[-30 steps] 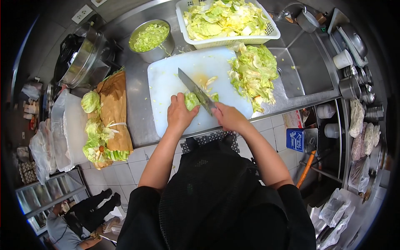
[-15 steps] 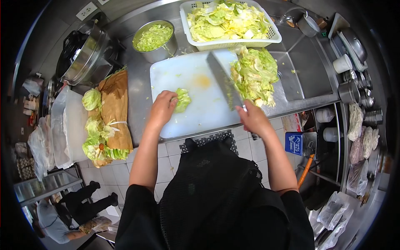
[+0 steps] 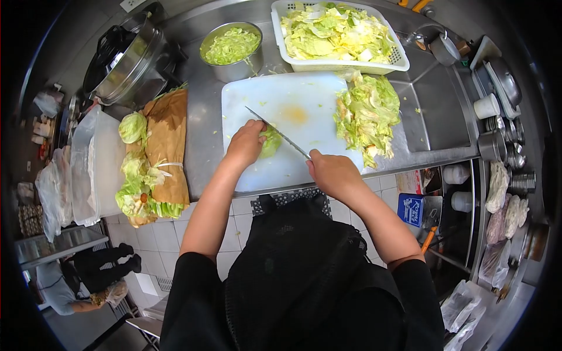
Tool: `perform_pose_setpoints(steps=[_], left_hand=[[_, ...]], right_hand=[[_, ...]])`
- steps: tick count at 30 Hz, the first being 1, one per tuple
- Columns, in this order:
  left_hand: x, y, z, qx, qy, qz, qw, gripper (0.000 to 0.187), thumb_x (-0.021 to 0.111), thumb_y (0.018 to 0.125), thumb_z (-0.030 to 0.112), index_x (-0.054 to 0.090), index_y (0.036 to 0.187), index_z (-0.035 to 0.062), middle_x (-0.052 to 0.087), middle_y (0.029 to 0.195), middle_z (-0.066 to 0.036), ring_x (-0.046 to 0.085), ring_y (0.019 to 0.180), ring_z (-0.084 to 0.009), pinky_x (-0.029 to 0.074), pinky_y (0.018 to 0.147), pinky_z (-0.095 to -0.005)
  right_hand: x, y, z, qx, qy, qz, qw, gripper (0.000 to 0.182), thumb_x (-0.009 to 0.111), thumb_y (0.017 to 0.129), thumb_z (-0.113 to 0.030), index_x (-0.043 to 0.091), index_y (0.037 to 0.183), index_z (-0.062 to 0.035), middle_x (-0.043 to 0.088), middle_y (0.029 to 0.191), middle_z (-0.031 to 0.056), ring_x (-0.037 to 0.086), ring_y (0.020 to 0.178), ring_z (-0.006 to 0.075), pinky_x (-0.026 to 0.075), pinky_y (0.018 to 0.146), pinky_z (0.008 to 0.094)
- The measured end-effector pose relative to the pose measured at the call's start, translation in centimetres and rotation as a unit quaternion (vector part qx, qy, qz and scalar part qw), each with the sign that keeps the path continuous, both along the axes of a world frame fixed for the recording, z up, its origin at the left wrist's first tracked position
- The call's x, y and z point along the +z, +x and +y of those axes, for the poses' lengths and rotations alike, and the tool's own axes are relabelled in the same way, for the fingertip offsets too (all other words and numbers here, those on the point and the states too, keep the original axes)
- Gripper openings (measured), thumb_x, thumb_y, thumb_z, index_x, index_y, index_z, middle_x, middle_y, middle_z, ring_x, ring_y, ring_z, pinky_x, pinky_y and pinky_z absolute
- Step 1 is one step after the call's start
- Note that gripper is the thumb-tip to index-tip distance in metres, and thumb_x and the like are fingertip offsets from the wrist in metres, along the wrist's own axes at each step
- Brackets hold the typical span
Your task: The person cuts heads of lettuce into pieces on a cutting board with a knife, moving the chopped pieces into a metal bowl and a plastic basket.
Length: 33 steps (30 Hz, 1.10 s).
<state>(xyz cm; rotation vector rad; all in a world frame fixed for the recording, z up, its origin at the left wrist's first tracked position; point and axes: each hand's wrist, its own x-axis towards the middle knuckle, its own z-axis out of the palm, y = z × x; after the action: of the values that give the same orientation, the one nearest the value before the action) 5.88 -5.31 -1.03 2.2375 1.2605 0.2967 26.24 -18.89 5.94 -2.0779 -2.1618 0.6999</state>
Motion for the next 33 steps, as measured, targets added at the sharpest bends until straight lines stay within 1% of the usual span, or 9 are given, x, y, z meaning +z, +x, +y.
perform_pose_setpoints(steps=[5,8,10,14,19,23,27,31,33], left_hand=[[0.4,0.3,-0.1,0.009,-0.011,0.011,1.000,0.021,0.065,0.088,0.009,0.057,0.107,0.0048,0.059,0.110,-0.014,0.057,0.106,-0.0351,0.046,0.089,-0.0433],[-0.2,0.1,-0.1,0.001,0.003,0.001,1.000,0.021,0.064,0.088,0.009,0.057,0.107,0.0043,0.059,0.111,-0.014,0.057,0.105,-0.0355,0.046,0.089,-0.0435],[-0.5,0.0,-0.2,0.008,0.000,0.002,1.000,0.023,0.065,0.088,0.010,0.057,0.108,0.0044,0.059,0.112,-0.014,0.057,0.106,-0.0355,0.046,0.089,-0.0428],[-0.3,0.2,-0.4,0.013,0.009,-0.011,1.000,0.023,0.064,0.087,0.009,0.057,0.108,0.0037,0.059,0.111,-0.013,0.057,0.106,-0.0345,0.046,0.090,-0.0434],[-0.7,-0.1,-0.8,0.017,0.015,-0.030,0.999,0.023,0.064,0.087,0.009,0.057,0.108,0.0037,0.059,0.110,-0.013,0.057,0.106,-0.0338,0.046,0.090,-0.0426],[-0.8,0.0,-0.7,0.028,0.023,-0.018,0.999,0.023,0.065,0.087,0.009,0.057,0.108,0.0037,0.059,0.110,-0.014,0.057,0.106,-0.0335,0.046,0.090,-0.0422],[-1.2,-0.1,-0.9,0.027,0.028,-0.026,0.999,0.023,0.065,0.087,0.010,0.057,0.107,0.0038,0.059,0.108,-0.014,0.058,0.105,-0.0336,0.047,0.089,-0.0422],[-1.3,0.0,-1.2,0.044,0.042,-0.044,0.997,0.021,0.065,0.087,0.009,0.056,0.105,0.0035,0.059,0.106,-0.014,0.058,0.102,-0.0342,0.047,0.088,-0.0430],[-1.0,-0.1,-1.1,0.045,0.049,-0.040,0.997,0.020,0.065,0.087,0.009,0.056,0.104,0.0033,0.059,0.105,-0.014,0.058,0.101,-0.0344,0.047,0.087,-0.0432]], right_hand=[[-3.9,-0.7,3.0,-0.021,0.000,0.022,1.000,0.025,0.045,0.098,-0.024,0.056,0.099,-0.0018,0.068,0.078,0.0191,0.067,0.074,0.0384,0.051,0.069,0.0508],[-0.7,0.1,2.5,0.004,0.013,0.010,1.000,0.025,0.045,0.098,-0.024,0.057,0.100,-0.0023,0.068,0.078,0.0197,0.066,0.074,0.0395,0.051,0.070,0.0514],[1.3,0.1,1.7,-0.005,-0.039,0.008,0.999,0.025,0.045,0.098,-0.025,0.057,0.101,-0.0027,0.068,0.080,0.0198,0.066,0.076,0.0396,0.051,0.072,0.0513],[-4.1,-0.6,3.5,-0.019,-0.022,0.009,1.000,0.026,0.045,0.098,-0.025,0.057,0.101,-0.0027,0.068,0.080,0.0206,0.066,0.077,0.0395,0.051,0.072,0.0513],[0.8,0.3,2.4,0.000,-0.033,0.023,0.999,0.025,0.045,0.097,-0.024,0.057,0.100,-0.0019,0.067,0.080,0.0226,0.066,0.077,0.0406,0.051,0.072,0.0526],[-4.5,-1.1,4.2,-0.011,-0.034,0.022,0.999,0.026,0.045,0.097,-0.025,0.057,0.100,-0.0022,0.068,0.081,0.0209,0.066,0.079,0.0403,0.051,0.074,0.0525],[1.6,0.2,3.3,0.015,-0.058,0.014,0.998,0.027,0.043,0.098,-0.024,0.058,0.103,-0.0016,0.069,0.083,0.0223,0.066,0.081,0.0410,0.051,0.075,0.0526],[-3.5,-2.0,3.9,-0.013,-0.043,0.018,0.999,0.028,0.044,0.097,-0.024,0.058,0.105,-0.0013,0.069,0.086,0.0214,0.067,0.083,0.0401,0.051,0.076,0.0516],[-2.7,-0.8,4.6,-0.004,-0.043,0.020,0.999,0.028,0.044,0.097,-0.024,0.058,0.104,-0.0013,0.069,0.085,0.0217,0.067,0.082,0.0403,0.051,0.076,0.0519]])
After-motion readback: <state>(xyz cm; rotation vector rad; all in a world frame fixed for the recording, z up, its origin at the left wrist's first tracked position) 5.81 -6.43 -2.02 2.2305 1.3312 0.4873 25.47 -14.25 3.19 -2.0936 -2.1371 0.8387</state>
